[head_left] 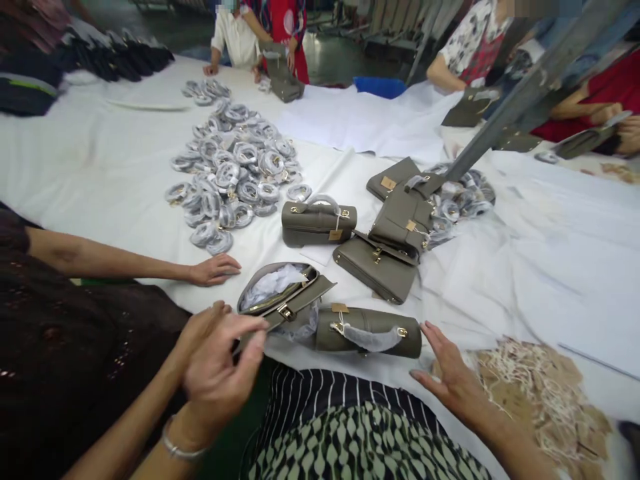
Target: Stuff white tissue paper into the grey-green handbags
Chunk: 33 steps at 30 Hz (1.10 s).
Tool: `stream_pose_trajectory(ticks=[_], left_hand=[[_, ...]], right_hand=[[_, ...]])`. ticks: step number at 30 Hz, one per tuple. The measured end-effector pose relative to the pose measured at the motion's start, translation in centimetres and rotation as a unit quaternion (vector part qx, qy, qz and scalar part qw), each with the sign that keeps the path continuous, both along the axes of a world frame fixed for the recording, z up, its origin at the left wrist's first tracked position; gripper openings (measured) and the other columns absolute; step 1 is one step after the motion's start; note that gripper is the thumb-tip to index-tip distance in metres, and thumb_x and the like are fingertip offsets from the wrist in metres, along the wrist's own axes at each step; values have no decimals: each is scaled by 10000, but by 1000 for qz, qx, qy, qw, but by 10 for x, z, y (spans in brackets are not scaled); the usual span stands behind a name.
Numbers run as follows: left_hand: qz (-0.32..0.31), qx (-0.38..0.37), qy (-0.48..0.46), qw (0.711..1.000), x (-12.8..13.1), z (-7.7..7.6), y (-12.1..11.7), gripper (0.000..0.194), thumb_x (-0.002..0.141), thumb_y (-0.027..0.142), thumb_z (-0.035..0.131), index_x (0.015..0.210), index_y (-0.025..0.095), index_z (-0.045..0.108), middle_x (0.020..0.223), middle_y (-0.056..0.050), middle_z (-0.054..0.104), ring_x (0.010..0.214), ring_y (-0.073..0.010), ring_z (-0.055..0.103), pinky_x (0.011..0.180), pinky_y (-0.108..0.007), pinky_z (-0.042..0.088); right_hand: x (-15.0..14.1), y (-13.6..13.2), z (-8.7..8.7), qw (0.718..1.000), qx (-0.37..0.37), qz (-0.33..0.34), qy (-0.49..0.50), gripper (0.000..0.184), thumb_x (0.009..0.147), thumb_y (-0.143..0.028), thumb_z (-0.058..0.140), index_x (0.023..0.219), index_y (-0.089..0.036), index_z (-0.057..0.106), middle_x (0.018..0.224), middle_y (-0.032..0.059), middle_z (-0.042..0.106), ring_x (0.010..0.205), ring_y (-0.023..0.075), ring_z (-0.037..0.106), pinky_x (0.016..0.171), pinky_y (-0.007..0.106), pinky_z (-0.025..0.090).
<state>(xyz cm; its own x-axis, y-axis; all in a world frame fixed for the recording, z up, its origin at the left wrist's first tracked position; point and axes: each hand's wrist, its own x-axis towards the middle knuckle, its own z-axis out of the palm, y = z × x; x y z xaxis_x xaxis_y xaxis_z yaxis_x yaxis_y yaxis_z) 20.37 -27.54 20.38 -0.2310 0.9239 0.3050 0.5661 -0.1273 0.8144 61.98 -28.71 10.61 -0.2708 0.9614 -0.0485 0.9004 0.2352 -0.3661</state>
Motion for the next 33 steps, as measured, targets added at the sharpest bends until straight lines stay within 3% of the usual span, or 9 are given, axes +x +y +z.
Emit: stream_pose_trajectory(ticks=[3,6,9,12,16,21,28,31,33], left_hand=[[-227,-73,123,963,39,-43,-6,452,824,245,588,1267,216,499,1133,-84,626,1055,-240,583,941,-414,505],[-242,-115,197,943,74,-87,-1,787,747,210,637,1439,188,265,1368,-144,461,1240,-309,440,1049,-516,404],[-202,-91,235,946,94,-111,6,880,724,155,640,1469,240,180,1464,-116,335,1308,-316,350,1096,-536,333],[-171,-76,213,959,98,-117,10,843,771,169,605,1473,229,144,1434,-123,356,1312,-297,354,1103,-506,343],[-153,-80,211,962,91,-124,10,760,795,194,576,1453,196,196,1379,-143,407,1313,-293,378,1095,-486,367],[-162,-120,255,946,85,-136,10,703,780,205,587,1423,173,307,1396,-149,438,1331,-323,375,1102,-522,346],[-226,-137,163,950,83,-134,-4,441,851,237,460,1285,170,497,1308,-129,553,1230,-258,512,1065,-474,425],[-240,-203,115,942,83,-137,-22,476,829,268,486,1300,200,499,1324,-118,552,1241,-265,507,1091,-496,387],[-237,-263,67,933,85,-141,-33,520,799,307,529,1308,208,498,1334,-113,546,1260,-277,487,1112,-508,349]], right_hand=[[-28,5,-9,999,34,-1,17,809,847,-486,563,1485,-195,159,1545,131,200,1410,281,230,1136,483,296],[-54,42,-3,999,15,39,13,522,895,-388,508,1366,-181,416,1463,121,386,1350,256,336,1119,450,286],[-63,77,7,999,-49,20,-3,362,962,-391,371,1205,-207,566,1239,80,602,1176,225,503,1015,390,357],[-58,95,14,997,-79,-11,-11,439,989,-423,260,1074,-187,620,1071,82,664,1046,211,571,912,330,396],[-47,103,9,995,-81,-54,-16,470,994,-403,193,1122,-177,585,1094,106,657,1022,228,591,845,326,408],[-38,113,-4,990,-94,-108,-8,524,983,-438,148,1119,-142,558,1046,157,658,969,274,613,777,358,420],[-17,115,-6,989,-87,-99,70,497,970,-469,216,1039,-139,581,1032,120,656,963,220,605,831,319,440],[-1,102,-15,986,-111,-54,109,512,896,-547,413,1192,-143,518,1157,109,623,1037,213,583,890,309,441],[6,92,-23,979,-164,-46,114,707,740,-594,620,1246,-121,474,1189,146,602,1051,262,575,901,357,445]])
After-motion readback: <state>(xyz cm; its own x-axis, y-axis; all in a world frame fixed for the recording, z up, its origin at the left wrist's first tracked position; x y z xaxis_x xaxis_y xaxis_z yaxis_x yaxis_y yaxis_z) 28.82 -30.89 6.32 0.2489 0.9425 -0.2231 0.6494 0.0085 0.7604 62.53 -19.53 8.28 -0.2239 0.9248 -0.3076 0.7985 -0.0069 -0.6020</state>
